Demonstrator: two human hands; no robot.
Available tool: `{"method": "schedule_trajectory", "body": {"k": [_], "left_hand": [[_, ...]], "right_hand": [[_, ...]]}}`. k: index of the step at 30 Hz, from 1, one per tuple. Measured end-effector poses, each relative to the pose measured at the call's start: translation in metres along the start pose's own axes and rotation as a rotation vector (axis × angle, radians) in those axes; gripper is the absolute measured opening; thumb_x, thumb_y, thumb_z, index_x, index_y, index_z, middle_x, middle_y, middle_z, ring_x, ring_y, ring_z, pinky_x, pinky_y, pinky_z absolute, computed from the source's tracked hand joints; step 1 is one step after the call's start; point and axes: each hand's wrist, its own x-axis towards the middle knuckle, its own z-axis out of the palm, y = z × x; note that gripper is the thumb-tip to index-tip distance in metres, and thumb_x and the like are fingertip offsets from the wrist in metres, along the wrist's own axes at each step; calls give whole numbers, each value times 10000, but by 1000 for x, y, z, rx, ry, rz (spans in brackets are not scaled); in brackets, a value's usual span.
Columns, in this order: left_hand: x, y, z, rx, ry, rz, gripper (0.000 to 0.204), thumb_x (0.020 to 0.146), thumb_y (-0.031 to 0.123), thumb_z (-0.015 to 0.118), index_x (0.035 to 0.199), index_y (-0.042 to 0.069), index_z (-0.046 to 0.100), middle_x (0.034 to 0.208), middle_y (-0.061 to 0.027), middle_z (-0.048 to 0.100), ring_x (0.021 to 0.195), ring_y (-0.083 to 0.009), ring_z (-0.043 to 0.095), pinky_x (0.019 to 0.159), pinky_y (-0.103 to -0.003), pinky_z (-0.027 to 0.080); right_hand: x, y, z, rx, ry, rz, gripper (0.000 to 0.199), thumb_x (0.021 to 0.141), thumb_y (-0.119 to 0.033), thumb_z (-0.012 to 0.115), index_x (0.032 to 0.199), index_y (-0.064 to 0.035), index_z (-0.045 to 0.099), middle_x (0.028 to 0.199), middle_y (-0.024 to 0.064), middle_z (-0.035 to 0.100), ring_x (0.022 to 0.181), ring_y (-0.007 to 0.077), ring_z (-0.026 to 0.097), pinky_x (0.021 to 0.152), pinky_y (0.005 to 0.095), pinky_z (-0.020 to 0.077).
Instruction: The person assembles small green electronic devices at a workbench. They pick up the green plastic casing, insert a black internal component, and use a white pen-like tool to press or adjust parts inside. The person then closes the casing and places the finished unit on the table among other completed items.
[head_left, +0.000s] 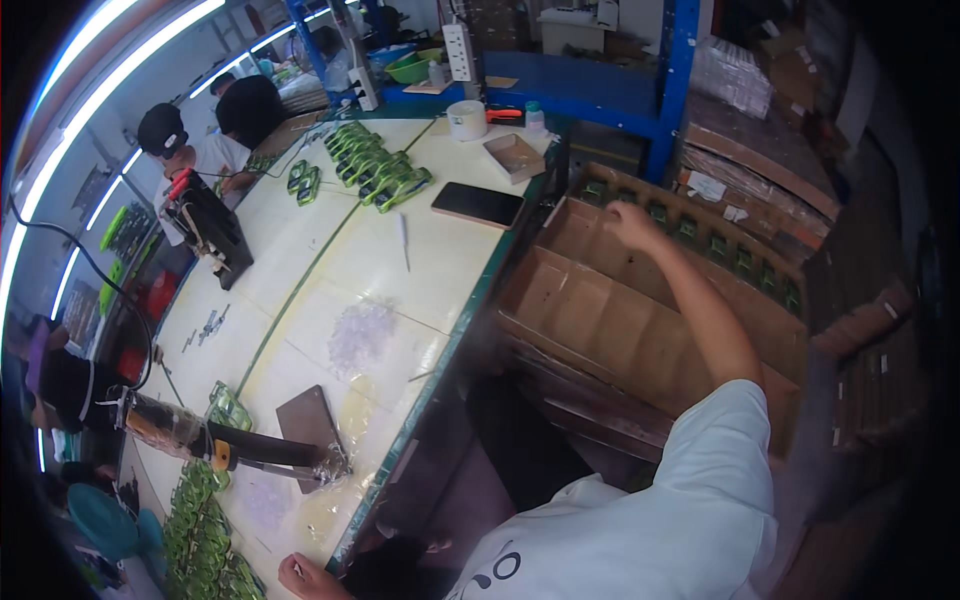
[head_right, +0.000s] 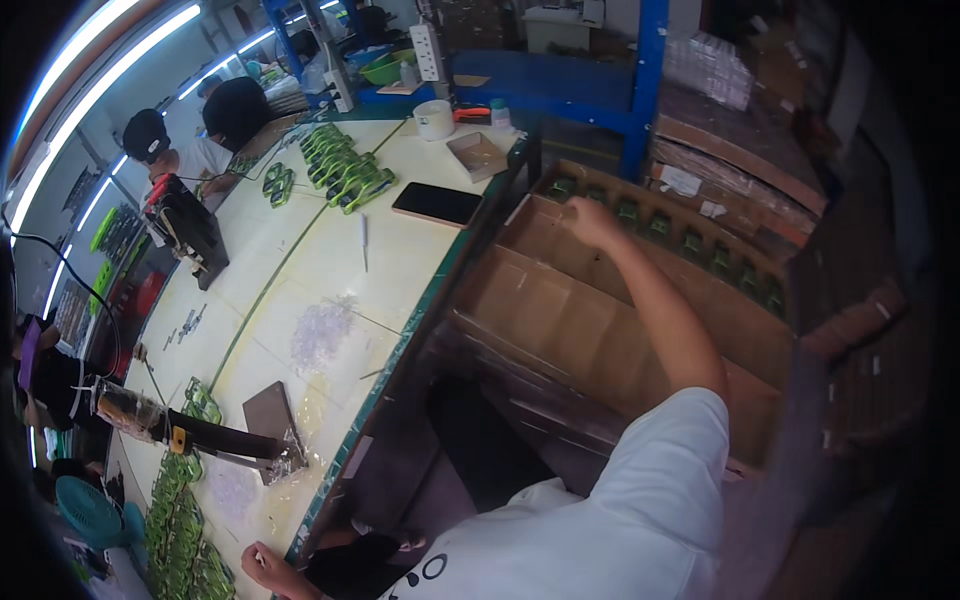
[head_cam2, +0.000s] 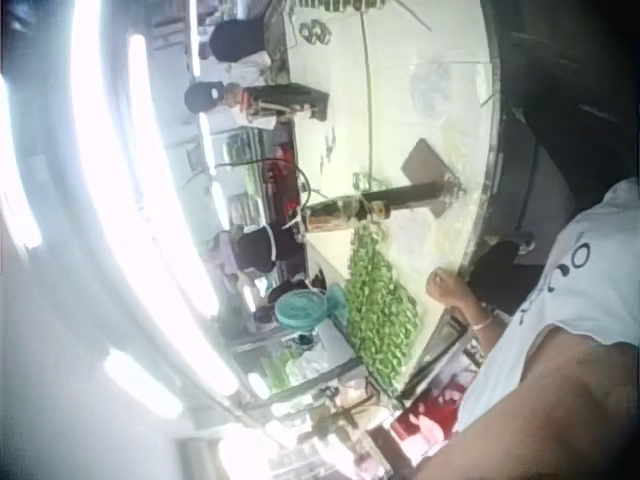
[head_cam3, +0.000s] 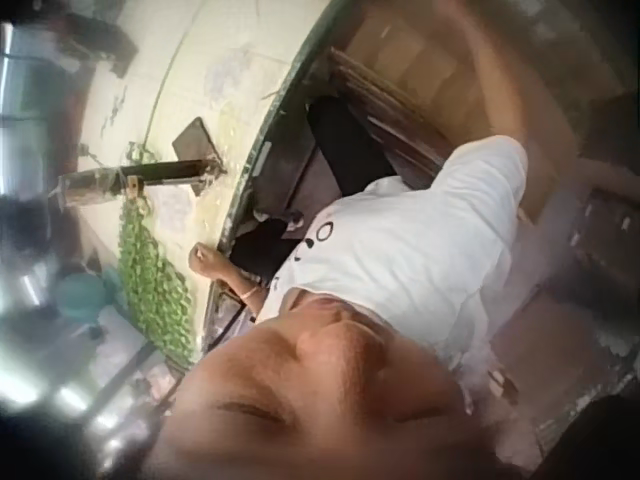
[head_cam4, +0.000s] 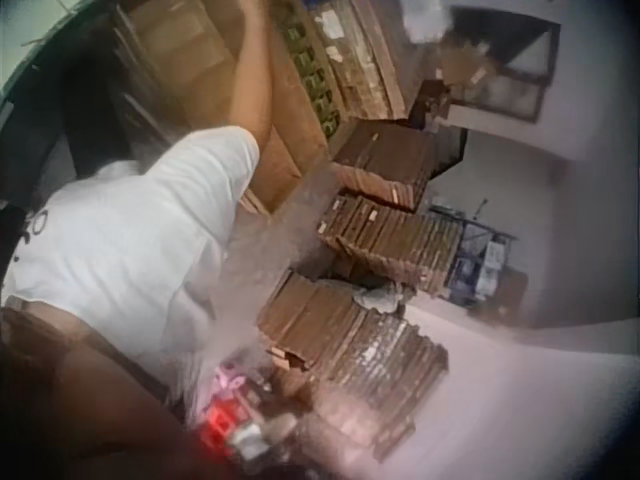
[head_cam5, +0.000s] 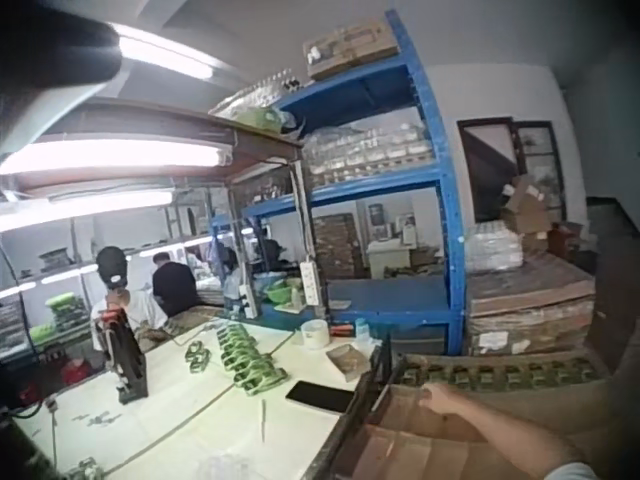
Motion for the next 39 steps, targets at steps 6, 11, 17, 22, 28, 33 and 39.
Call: {"method": "schedule_trajectory", "body": {"k": [6, 11, 17, 22, 28, 33, 39], "left_hand": [[0, -3, -5, 13, 19, 11, 275, 789, 194, 528, 704, -59, 599, 697, -207, 582, 657, -345, 536, 655, -407, 427], [1, 5, -5, -26, -39, -34, 284, 788, 189, 522, 689, -67, 594, 678, -209, 578, 635, -347, 536, 638, -411, 431], [0, 9, -4, 3, 22, 62, 281, 783, 173, 514, 659, -68, 585, 632, -211, 559, 588, -348, 518, 597, -421, 422], [-2, -4, 0, 55, -25, 58, 279, 790, 179, 505, 658, -55, 580, 645, -195, 561, 590, -342, 507, 609, -426, 417], [-18, -30, 11, -33, 17, -97, 71, 744, 43, 523, 728, -26, 515, 751, -141, 512, 750, -296, 479, 690, -372, 384], [-12, -14, 13, -49, -15, -116, 60, 742, 31, 516, 715, -23, 512, 763, -144, 517, 761, -302, 486, 703, -380, 388], [-12, -5, 0, -45, -11, -128, 66, 731, 44, 527, 706, -15, 512, 761, -137, 520, 754, -297, 488, 704, -381, 389]], "right_hand": [[-100, 28, 19, 66, -110, 244, 328, 751, -349, 590, 872, -44, 610, 885, 168, 592, 861, 309, 541, 794, 372, 398], [-142, 25, 11, -162, -176, 103, 350, 752, -397, 573, 804, -57, 637, 840, 156, 600, 876, 287, 526, 828, 364, 367], [-160, 31, -27, 197, -527, 195, 308, 715, -331, 616, 764, -28, 634, 784, 158, 609, 679, 267, 569, 681, 339, 437], [-91, 98, -32, 3, 402, 424, 275, 703, -216, 598, 904, -29, 601, 836, 143, 625, 794, 309, 592, 724, 384, 451], [-38, 152, -1, -132, 131, 443, 613, 581, -251, 688, 1090, 32, 497, 1100, 241, 504, 1047, 330, 480, 883, 351, 385], [-54, 181, -15, 148, 120, 569, 570, 660, -170, 677, 1144, 35, 457, 1112, 184, 514, 1005, 289, 506, 810, 353, 402], [-63, 161, -45, 781, 556, 721, 402, 742, -234, 627, 1075, -53, 493, 912, 58, 552, 770, 141, 546, 617, 293, 442]]}}
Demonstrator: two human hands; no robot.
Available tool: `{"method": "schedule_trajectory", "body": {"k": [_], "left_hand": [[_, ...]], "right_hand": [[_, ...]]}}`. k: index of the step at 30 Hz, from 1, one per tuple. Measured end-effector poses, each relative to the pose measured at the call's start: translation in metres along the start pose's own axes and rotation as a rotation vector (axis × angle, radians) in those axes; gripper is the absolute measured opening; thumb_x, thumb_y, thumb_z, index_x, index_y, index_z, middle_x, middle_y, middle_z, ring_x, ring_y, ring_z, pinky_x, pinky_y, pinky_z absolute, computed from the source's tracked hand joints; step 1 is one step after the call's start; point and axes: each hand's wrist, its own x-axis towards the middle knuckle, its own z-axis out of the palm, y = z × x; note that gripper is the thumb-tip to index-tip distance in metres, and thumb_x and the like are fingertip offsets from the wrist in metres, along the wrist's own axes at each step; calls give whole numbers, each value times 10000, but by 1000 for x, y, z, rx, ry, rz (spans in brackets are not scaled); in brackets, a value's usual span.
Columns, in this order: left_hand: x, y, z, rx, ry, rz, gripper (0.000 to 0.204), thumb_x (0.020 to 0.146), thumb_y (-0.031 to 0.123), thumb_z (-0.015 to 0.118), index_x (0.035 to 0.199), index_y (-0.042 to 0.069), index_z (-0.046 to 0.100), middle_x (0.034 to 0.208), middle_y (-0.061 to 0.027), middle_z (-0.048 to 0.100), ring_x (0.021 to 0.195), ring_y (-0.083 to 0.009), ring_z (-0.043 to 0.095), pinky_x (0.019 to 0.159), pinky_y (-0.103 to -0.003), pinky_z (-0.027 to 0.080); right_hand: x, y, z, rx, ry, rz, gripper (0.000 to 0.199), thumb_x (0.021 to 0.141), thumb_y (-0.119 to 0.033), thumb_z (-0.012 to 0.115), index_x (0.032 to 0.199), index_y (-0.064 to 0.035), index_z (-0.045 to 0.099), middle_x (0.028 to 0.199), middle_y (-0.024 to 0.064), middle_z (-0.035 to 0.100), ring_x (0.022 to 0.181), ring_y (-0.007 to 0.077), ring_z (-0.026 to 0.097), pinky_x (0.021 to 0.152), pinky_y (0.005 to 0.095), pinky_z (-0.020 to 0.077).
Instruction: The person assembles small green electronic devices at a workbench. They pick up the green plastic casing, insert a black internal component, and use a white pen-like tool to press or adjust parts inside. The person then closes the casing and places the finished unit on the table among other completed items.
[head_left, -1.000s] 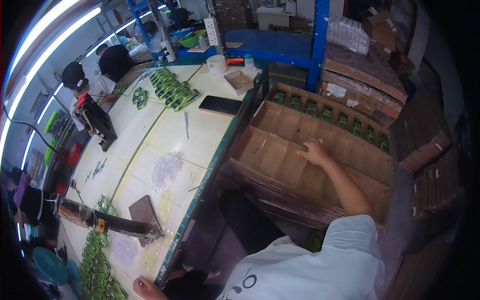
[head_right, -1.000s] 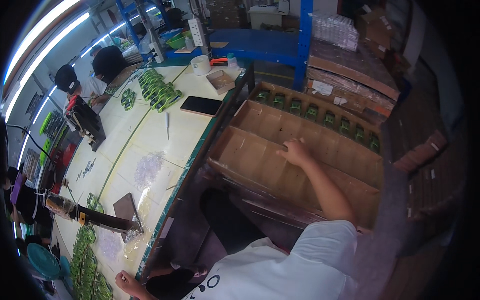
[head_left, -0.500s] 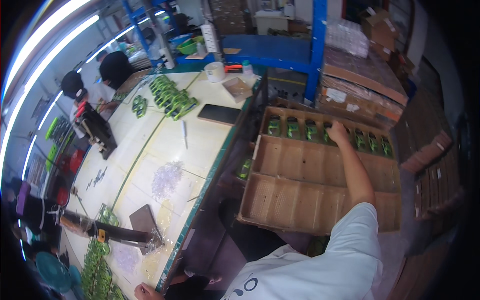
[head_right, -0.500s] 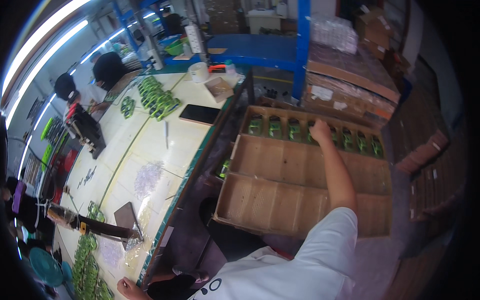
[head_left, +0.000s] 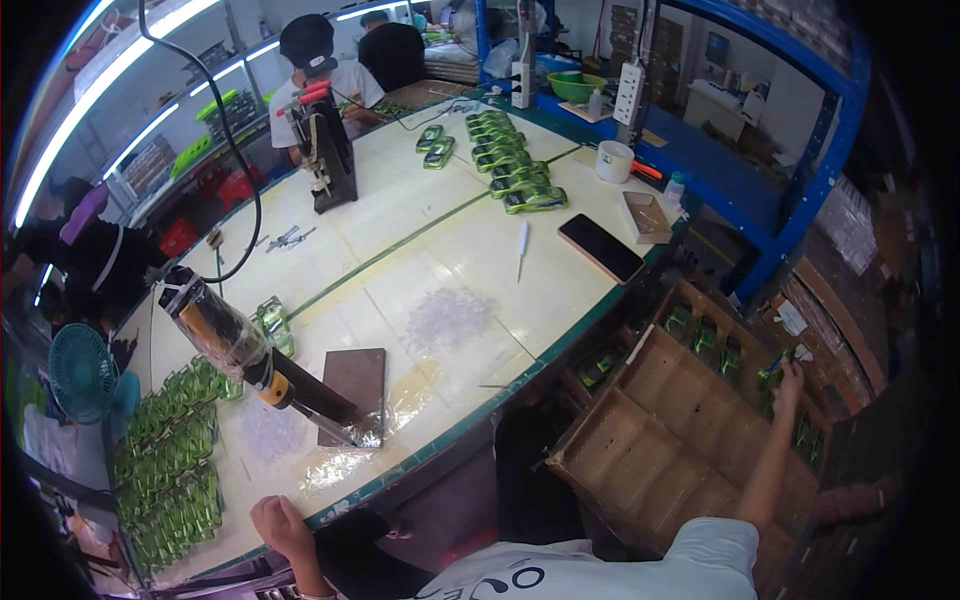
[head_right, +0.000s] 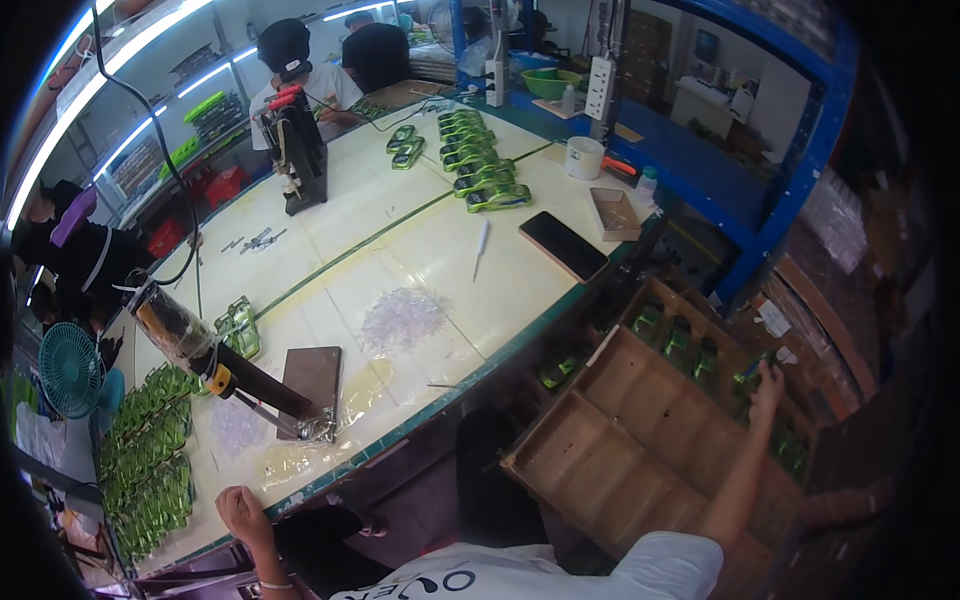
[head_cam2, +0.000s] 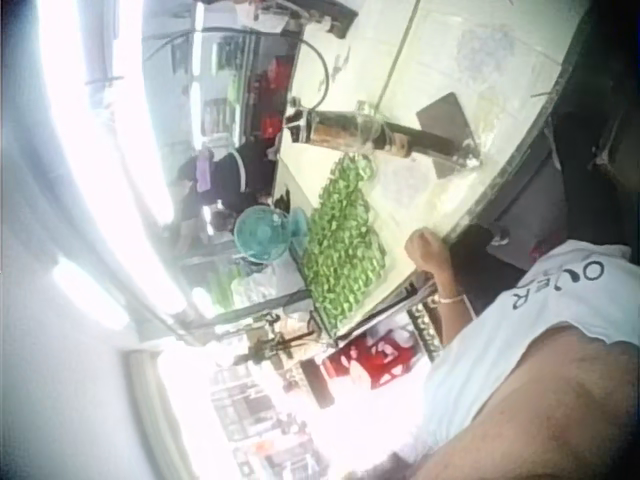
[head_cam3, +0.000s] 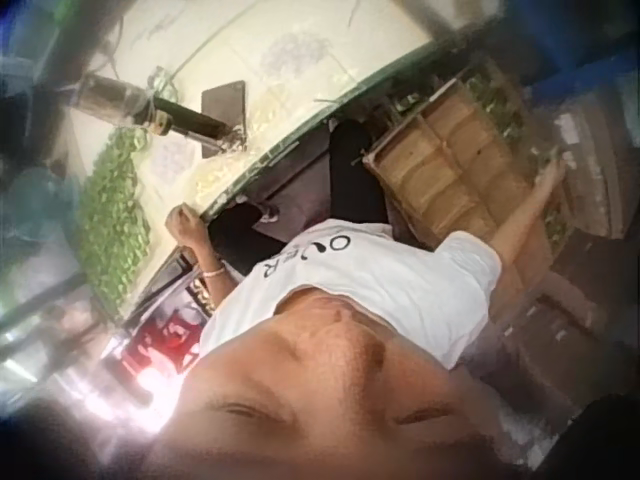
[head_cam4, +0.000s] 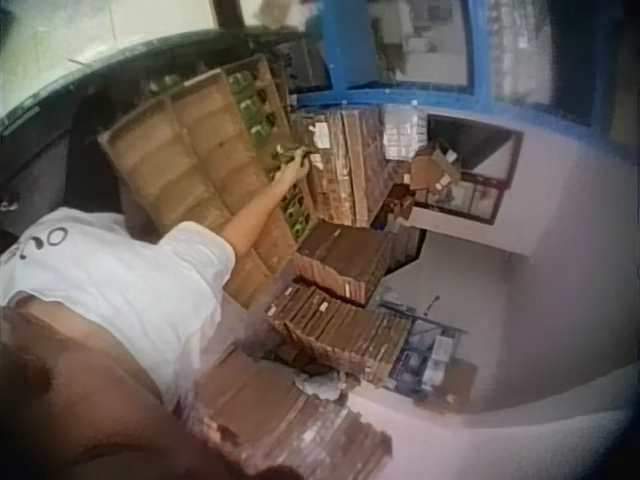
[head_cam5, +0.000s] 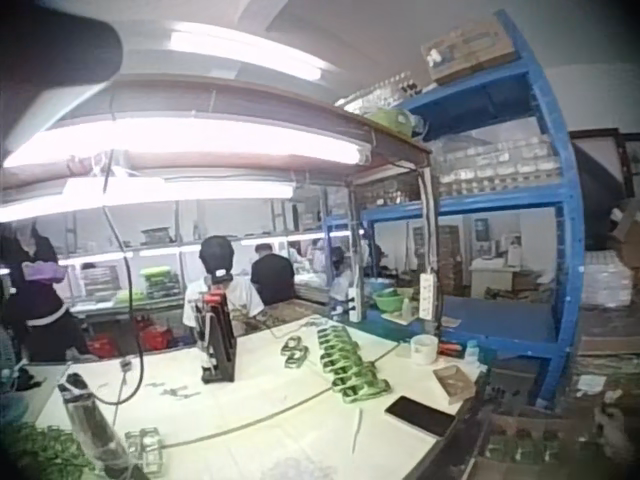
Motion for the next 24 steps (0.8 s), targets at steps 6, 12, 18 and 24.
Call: {"method": "schedule_trajectory", "body": {"k": [6, 12, 18, 24], "left_hand": [[1, 3, 6, 32, 1, 2, 55, 728, 31, 522, 696, -11, 509, 760, -133, 521, 749, -297, 488, 700, -378, 390], [2, 2, 10, 33, 41, 9, 57, 725, 24, 520, 691, -18, 503, 746, -136, 512, 735, -302, 479, 685, -384, 387], [-6, -20, 21, -88, 137, -50, 65, 753, 9, 508, 717, -43, 495, 728, -142, 485, 727, -301, 455, 676, -377, 382], [5, 1, 3, 257, 49, 136, 286, 803, 192, 482, 644, -25, 577, 663, -170, 568, 646, -328, 512, 666, -410, 402]], "right_hand": [[-90, -101, 105, 440, -637, -33, 411, 810, -220, 534, 1173, -70, 414, 1006, 84, 527, 808, 215, 567, 677, 339, 501], [-221, -146, 314, -114, -1360, -616, 598, 643, 0, 637, 1193, -43, 407, 1103, 54, 479, 983, 171, 487, 838, 288, 400], [-309, -126, 480, -659, -1258, -1374, 459, 658, -107, 583, 1107, -104, 488, 1081, 99, 518, 1041, 250, 463, 884, 390, 335], [-276, -121, 458, -135, -551, -1427, 254, 686, -59, 491, 935, -62, 538, 961, 94, 519, 924, 260, 474, 781, 396, 363]]}}
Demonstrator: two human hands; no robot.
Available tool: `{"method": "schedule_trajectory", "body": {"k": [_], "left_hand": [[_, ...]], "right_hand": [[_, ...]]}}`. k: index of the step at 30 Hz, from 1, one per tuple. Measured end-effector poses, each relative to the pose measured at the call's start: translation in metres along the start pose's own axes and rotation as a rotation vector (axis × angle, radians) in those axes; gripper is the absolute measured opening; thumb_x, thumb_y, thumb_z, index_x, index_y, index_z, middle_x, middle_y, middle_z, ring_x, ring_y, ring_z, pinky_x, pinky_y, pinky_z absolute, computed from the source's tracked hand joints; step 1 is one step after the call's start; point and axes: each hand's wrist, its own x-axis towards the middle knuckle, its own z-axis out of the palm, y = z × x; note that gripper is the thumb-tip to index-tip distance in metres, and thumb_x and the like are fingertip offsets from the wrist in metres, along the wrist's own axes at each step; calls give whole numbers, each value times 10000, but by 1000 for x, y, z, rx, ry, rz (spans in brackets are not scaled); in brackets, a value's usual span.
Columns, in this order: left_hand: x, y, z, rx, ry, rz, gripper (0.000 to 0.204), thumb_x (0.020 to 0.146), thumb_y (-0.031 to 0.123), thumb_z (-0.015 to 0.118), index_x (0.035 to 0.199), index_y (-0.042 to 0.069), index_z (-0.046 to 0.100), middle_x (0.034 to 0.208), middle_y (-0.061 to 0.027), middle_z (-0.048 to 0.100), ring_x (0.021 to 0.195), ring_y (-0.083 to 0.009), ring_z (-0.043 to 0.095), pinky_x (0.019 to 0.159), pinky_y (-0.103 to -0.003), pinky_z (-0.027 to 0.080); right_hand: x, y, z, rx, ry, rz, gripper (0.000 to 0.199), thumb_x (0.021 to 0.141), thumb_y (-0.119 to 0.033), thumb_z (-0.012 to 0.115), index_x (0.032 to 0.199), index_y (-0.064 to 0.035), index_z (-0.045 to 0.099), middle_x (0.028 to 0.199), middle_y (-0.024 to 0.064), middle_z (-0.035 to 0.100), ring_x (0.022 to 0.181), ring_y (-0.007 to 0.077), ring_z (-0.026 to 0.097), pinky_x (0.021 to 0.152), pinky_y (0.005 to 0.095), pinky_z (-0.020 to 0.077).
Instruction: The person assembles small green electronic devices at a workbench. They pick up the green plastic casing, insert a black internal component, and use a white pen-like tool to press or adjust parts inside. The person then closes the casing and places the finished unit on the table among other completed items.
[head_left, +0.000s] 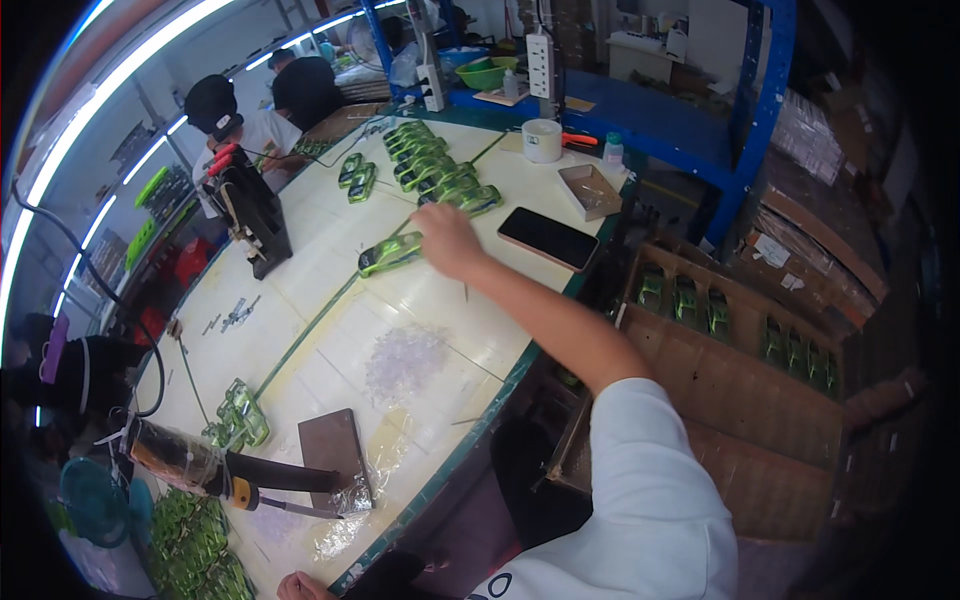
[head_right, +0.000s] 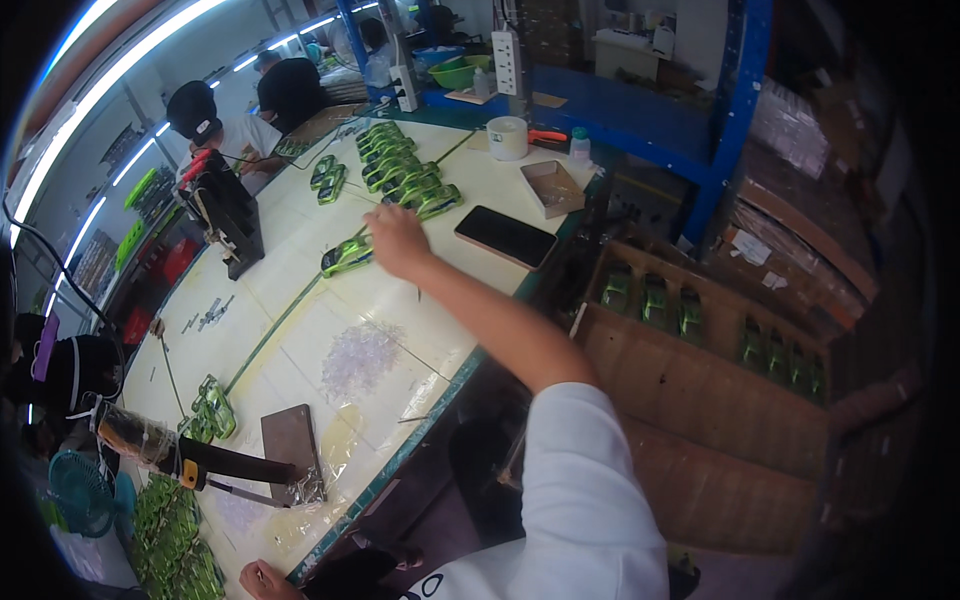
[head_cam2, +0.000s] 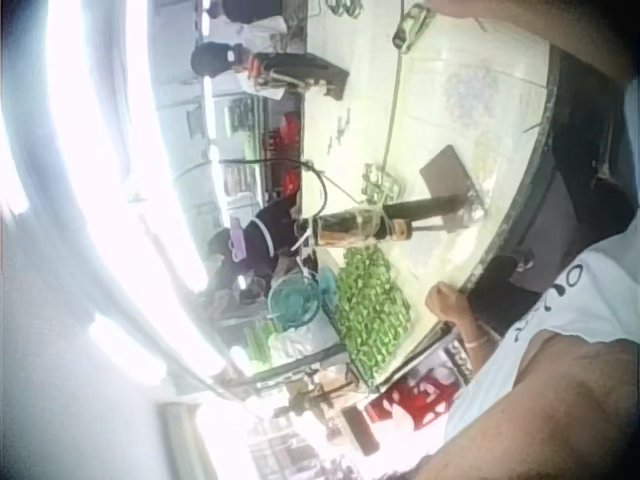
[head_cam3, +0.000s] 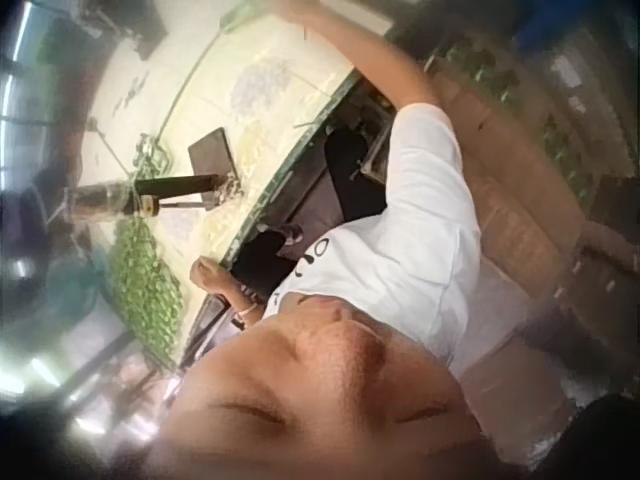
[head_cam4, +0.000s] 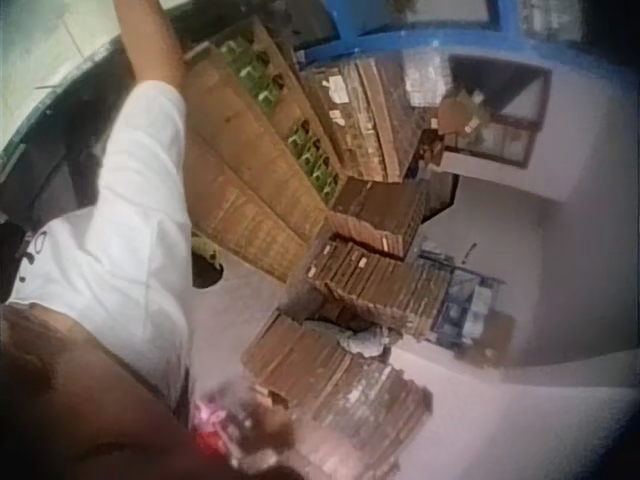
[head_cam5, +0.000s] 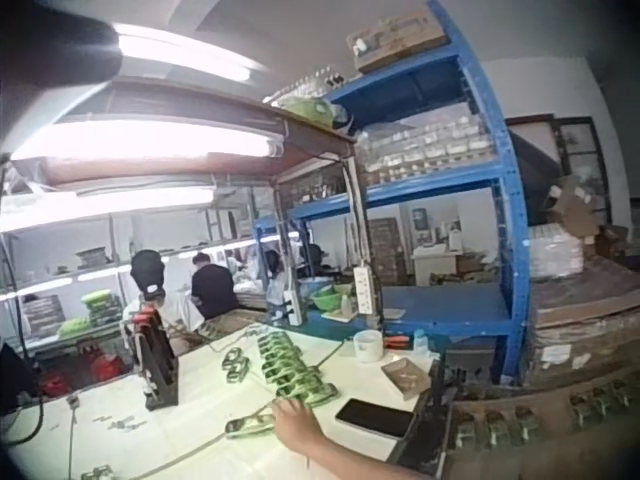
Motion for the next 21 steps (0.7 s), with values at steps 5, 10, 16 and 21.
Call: {"method": "schedule_trajectory", "body": {"k": [5, 10, 16, 21], "left_hand": [[1, 1, 3, -17, -23, 40, 273, 800, 182, 476, 647, -23, 571, 645, -164, 559, 621, -334, 503, 635, -420, 404], [4, 0, 4, -85, -25, 57, 271, 796, 159, 471, 606, -18, 550, 612, -164, 540, 595, -331, 495, 593, -413, 397], [-10, -10, 11, -247, -17, -94, 74, 761, 15, 492, 719, -46, 495, 732, -144, 488, 727, -301, 461, 677, -375, 384], [-3, 1, 9, -256, -34, -114, 59, 731, 20, 513, 690, -22, 502, 731, -142, 510, 730, -304, 477, 669, -384, 387]], "right_hand": [[-103, 125, -182, -483, 180, 415, 324, 611, -17, 515, 931, -50, 559, 954, 142, 525, 897, 317, 492, 771, 406, 402], [-214, 149, -313, -906, -315, 1183, 407, 691, -172, 573, 1080, -62, 524, 1127, 160, 490, 1092, 301, 427, 890, 382, 370], [-228, 153, -322, -718, -546, 1223, 530, 645, -241, 616, 1117, -26, 507, 1128, 197, 507, 1040, 291, 497, 886, 369, 376], [-269, 196, -366, -411, -147, 1348, 441, 625, -196, 613, 1013, 6, 557, 1005, 159, 575, 917, 258, 562, 758, 339, 429]]}}
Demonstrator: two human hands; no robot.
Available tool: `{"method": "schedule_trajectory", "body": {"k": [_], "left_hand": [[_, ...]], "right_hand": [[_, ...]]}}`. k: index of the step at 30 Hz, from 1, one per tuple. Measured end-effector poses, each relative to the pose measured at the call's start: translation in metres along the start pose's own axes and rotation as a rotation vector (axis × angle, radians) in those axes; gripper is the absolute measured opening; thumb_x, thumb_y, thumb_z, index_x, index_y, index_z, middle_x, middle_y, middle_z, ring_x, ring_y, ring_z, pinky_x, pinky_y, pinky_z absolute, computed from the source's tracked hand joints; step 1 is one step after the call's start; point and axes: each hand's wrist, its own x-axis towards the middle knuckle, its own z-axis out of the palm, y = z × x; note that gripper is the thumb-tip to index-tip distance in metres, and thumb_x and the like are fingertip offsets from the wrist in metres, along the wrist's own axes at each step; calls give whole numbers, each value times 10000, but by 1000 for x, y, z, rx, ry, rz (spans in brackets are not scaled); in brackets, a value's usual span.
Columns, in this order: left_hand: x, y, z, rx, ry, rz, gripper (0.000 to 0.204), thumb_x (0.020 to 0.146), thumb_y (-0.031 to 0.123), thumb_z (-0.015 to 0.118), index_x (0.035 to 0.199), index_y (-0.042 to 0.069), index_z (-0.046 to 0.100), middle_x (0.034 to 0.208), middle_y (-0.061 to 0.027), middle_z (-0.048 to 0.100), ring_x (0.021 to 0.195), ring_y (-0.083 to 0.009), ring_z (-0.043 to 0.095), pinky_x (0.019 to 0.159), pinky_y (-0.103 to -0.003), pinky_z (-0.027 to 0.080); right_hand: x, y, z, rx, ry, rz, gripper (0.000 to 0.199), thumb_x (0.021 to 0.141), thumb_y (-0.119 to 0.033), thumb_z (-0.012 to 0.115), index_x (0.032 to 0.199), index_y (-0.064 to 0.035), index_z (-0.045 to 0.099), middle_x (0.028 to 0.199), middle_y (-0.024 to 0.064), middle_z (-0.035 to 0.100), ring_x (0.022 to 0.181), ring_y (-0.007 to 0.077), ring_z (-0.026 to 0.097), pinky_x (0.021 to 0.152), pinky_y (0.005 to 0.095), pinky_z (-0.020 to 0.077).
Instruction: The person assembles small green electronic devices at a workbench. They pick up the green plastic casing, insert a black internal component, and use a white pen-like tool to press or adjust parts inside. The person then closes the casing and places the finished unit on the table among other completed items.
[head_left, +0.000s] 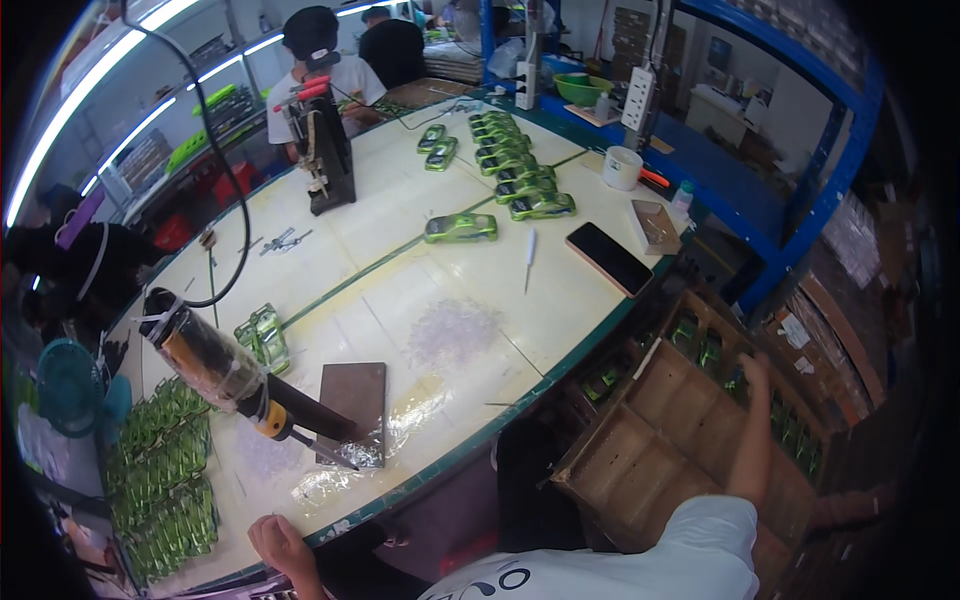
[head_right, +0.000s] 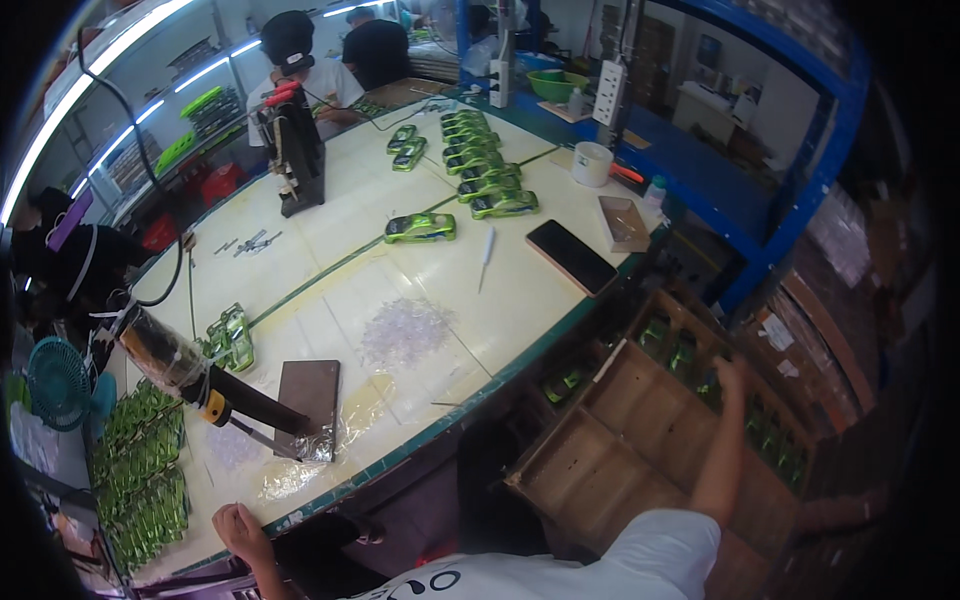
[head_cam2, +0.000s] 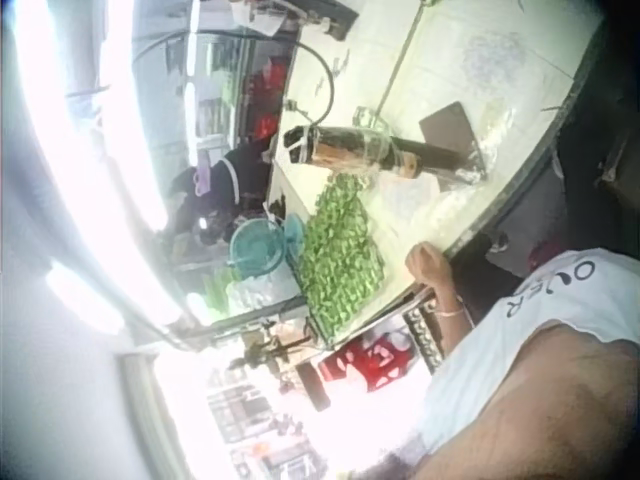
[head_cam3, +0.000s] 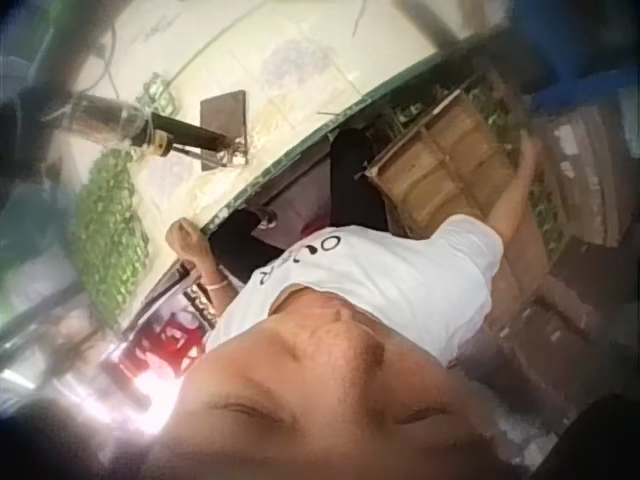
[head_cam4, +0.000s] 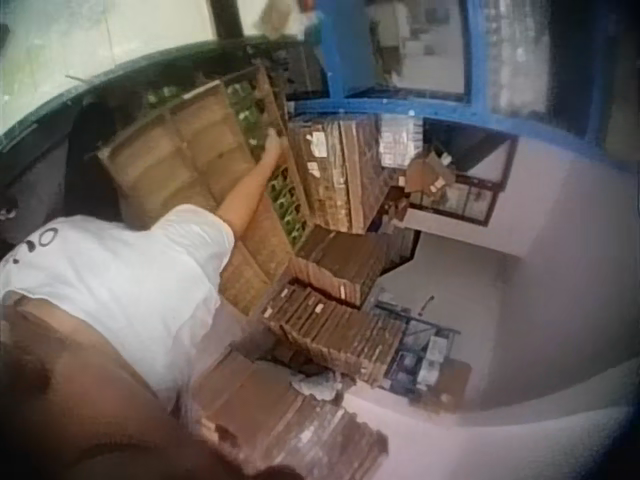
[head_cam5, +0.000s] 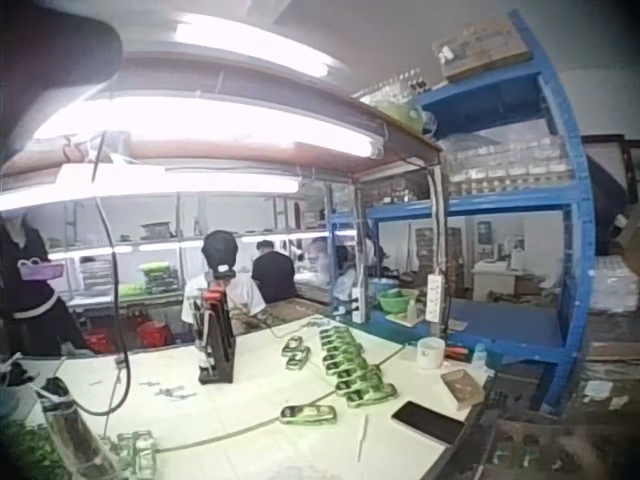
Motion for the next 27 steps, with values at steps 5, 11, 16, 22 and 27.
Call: {"method": "schedule_trajectory", "body": {"k": [5, 11, 16, 22, 27], "left_hand": [[-4, 0, -6, 29, 30, -27, 50, 722, 15, 517, 685, -16, 505, 729, -139, 517, 728, -301, 485, 668, -384, 389], [2, 8, -5, 8, 11, 19, 39, 716, 8, 517, 682, -8, 508, 732, -140, 522, 716, -299, 481, 658, -378, 388], [4, 7, -4, -2, 36, -6, 45, 712, 6, 520, 675, -11, 500, 726, -138, 519, 710, -296, 478, 653, -374, 387], [1, 2, -5, 28, 45, -6, 34, 697, -2, 517, 668, -5, 501, 715, -134, 515, 695, -292, 477, 637, -371, 387], [0, 5, -4, 36, 42, -24, 46, 696, -3, 512, 655, -3, 492, 700, -131, 511, 683, -290, 472, 630, -372, 385]], "right_hand": [[-51, -82, -30, 1120, -266, -149, 393, 720, -91, 475, 1102, -9, 509, 913, 55, 565, 736, 127, 539, 644, 264, 441], [-138, -278, 38, 484, -550, -1001, 508, 635, -72, 589, 1133, -36, 491, 1082, 84, 525, 974, 162, 503, 846, 275, 385], [-173, -380, 161, 188, -621, -1464, 471, 621, -115, 598, 1085, -86, 521, 1119, 110, 506, 1032, 274, 455, 881, 332, 369], [-176, -425, 212, -15, -467, -1549, 428, 635, -134, 604, 1062, -138, 570, 1098, 81, 472, 1065, 252, 388, 923, 325, 301], [-169, -455, 223, -194, -342, -1573, 388, 671, -131, 610, 1055, -175, 590, 989, 65, 443, 999, 223, 393, 870, 325, 315]]}}
